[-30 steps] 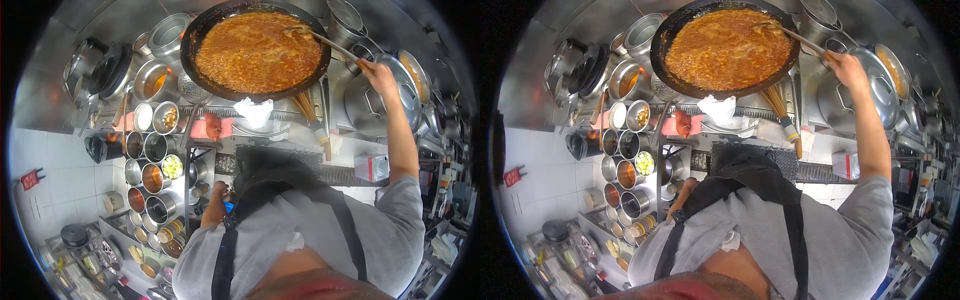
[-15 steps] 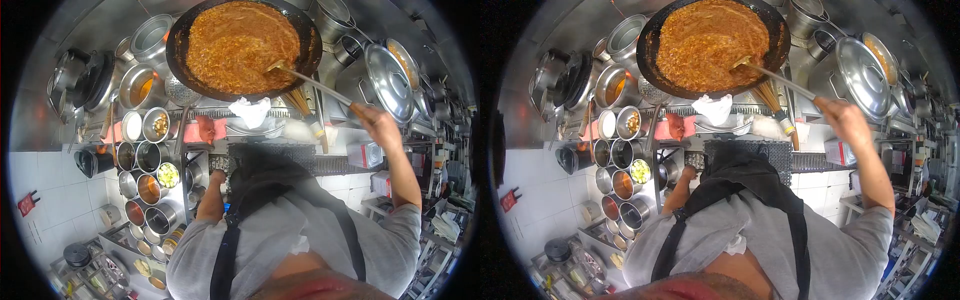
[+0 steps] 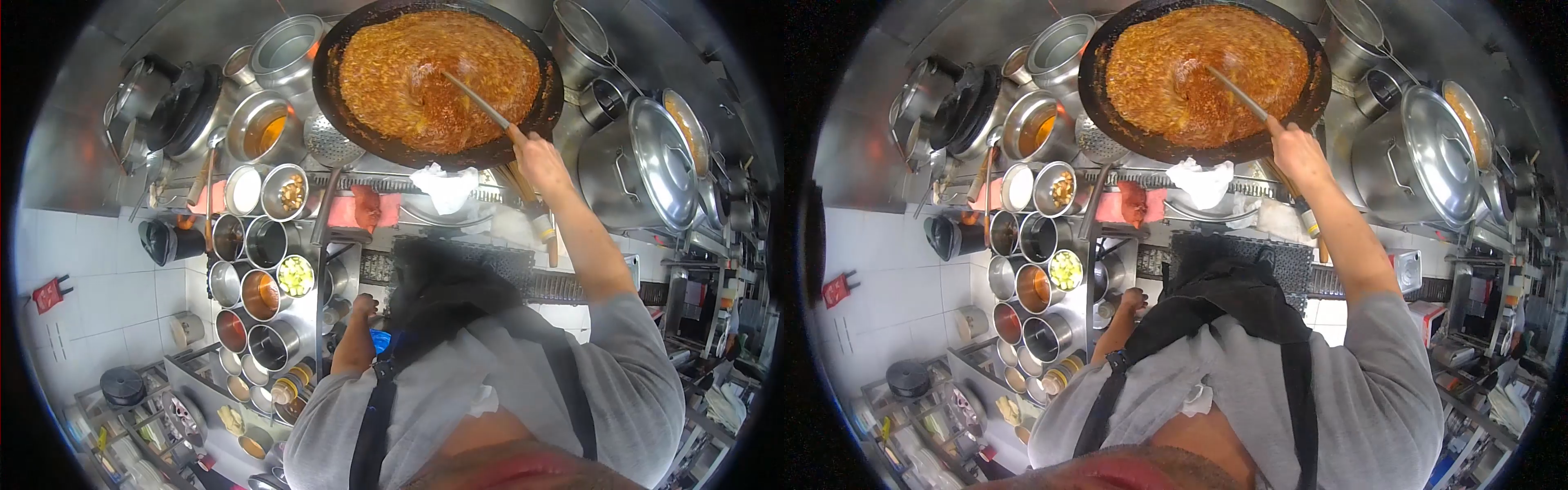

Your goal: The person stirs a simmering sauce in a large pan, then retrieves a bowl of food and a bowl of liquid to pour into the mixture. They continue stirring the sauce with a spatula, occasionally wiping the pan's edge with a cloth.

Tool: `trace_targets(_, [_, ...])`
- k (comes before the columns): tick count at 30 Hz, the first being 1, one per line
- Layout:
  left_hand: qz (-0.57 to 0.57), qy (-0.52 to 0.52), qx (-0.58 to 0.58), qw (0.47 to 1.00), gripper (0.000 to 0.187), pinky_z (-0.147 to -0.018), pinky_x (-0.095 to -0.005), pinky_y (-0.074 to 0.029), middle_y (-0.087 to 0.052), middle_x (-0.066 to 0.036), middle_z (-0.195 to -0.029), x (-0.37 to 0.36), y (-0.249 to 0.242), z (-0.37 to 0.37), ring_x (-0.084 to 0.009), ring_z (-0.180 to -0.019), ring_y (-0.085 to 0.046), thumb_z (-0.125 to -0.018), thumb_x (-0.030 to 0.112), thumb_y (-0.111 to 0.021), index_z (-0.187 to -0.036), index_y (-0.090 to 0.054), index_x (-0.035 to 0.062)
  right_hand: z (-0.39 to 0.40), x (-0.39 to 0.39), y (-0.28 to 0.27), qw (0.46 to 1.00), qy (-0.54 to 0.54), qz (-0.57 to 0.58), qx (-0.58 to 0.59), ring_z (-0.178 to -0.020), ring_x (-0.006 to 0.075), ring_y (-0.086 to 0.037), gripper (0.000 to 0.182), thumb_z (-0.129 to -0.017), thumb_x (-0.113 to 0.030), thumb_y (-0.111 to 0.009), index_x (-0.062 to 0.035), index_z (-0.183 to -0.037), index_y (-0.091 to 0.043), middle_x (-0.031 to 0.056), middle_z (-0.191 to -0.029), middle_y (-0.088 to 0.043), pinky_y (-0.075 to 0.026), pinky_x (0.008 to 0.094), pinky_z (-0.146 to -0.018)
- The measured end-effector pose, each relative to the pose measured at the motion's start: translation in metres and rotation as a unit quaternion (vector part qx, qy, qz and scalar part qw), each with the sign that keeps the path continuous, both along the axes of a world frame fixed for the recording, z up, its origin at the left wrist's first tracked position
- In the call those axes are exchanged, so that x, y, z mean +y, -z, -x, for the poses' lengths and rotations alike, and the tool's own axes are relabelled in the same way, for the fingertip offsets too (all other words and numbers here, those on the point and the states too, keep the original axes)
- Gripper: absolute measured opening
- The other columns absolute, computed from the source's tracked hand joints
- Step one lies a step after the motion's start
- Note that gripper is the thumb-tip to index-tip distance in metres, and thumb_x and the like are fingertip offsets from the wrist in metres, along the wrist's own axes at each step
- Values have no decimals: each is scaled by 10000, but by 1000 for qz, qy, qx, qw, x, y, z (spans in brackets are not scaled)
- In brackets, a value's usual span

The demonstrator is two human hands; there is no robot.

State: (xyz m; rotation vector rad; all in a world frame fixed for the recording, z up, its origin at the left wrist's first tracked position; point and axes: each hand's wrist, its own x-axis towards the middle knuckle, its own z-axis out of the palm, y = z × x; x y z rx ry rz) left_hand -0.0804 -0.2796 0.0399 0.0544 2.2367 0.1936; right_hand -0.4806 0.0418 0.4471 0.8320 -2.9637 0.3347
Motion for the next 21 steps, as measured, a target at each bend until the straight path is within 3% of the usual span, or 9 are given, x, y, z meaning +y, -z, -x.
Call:
trace_targets(3, [-2, -147, -44, 988, 250, -735, -419, -540, -658, -86, -938, 1, -16, -8, -299, -915, -633, -661, 317, -695, -886, -694, 208, 26, -16, 0, 999, 35, -27, -12, -895, 387, -624, 393, -888, -148, -469, -140, -1279, -512, 227, -966, -633, -500, 479, -770])
trace_targets(6, [29, 27, 54, 998, 227, -719, -414, -543, -656, -97, -931, -3, -15, -23, -303, -901, -637, -647, 307, -695, -847, -699, 200, 53, -19, 2, 999, 51, 3, -4, -919, 369, -623, 388, -885, -174, -482, -183, -1271, -526, 205, -983, -641, -502, 474, -791])
trace_targets(7, [30, -61, 55, 996, 224, -717, -408, -544, -656, -104, -925, 0, -27, -24, -303, -898, -638, -652, 302, -689, -847, -699, 193, 61, -17, 2, 997, 71, 7, -2, -932, 380, -604, 410, -877, -189, -511, -176, -1286, -507, 212, -974, -634, -477, 485, -818])
trace_targets(11, [15, -57, 88, 994, 226, -725, -426, -538, -652, -115, -915, -7, -25, -30, -314, -903, -635, -655, 296, -686, -845, -700, 174, 86, 2, -8, 993, 114, 10, -12, -960, 373, -606, 363, -876, -185, -504, -204, -1234, -560, 189, -1019, -641, -483, 476, -851])
trace_targets(13, [8, -239, 71, 968, 243, -727, -439, -529, -656, -125, -920, -8, -15, -30, -313, -911, -633, -681, 305, -674, -843, -694, 125, 83, 20, -26, 992, 123, 20, 8, -964, 369, -605, 352, -873, -186, -509, -204, -1219, -572, 186, -1019, -641, -478, 475, -857])
trace_targets(16, [-8, -101, 85, 991, 274, -748, -440, -520, -661, -148, -937, -16, 21, -40, -308, -911, -634, -692, 314, -672, -832, -685, 79, 81, 61, -49, 991, 118, 33, 55, -970, 358, -605, 327, -874, -214, -513, -232, -1189, -598, 177, -1022, -642, -467, 471, -858])
trace_targets(17, [-25, -259, 87, 962, 289, -771, -424, -516, -664, -156, -952, -7, -23, -32, -299, -909, -637, -698, 322, -674, -834, -679, 67, 79, 76, -59, 991, 124, 20, 51, -963, 358, -607, 321, -873, -220, -518, -229, -1182, -604, 171, -1013, -645, -470, 466, -852])
trace_targets(20, [-74, -436, -114, 890, 295, -787, -417, -512, -669, -137, -951, -14, 18, -15, -281, -901, -642, -692, 326, -679, -834, -679, 67, 58, 119, -92, 989, 112, -13, 93, -933, 355, -617, 302, -869, -241, -538, -212, -1157, -624, 158, -970, -657, -481, 444, -832])
trace_targets(21, [11, -213, 0, 977, 285, -767, -398, -520, -674, -98, -955, -19, 46, -21, -245, -897, -646, -704, 347, -676, -882, -685, 124, 39, 125, -114, 990, 119, -11, 75, -920, 342, -625, 295, -863, -233, -554, -199, -1144, -637, 157, -953, -661, -489, 426, -820])
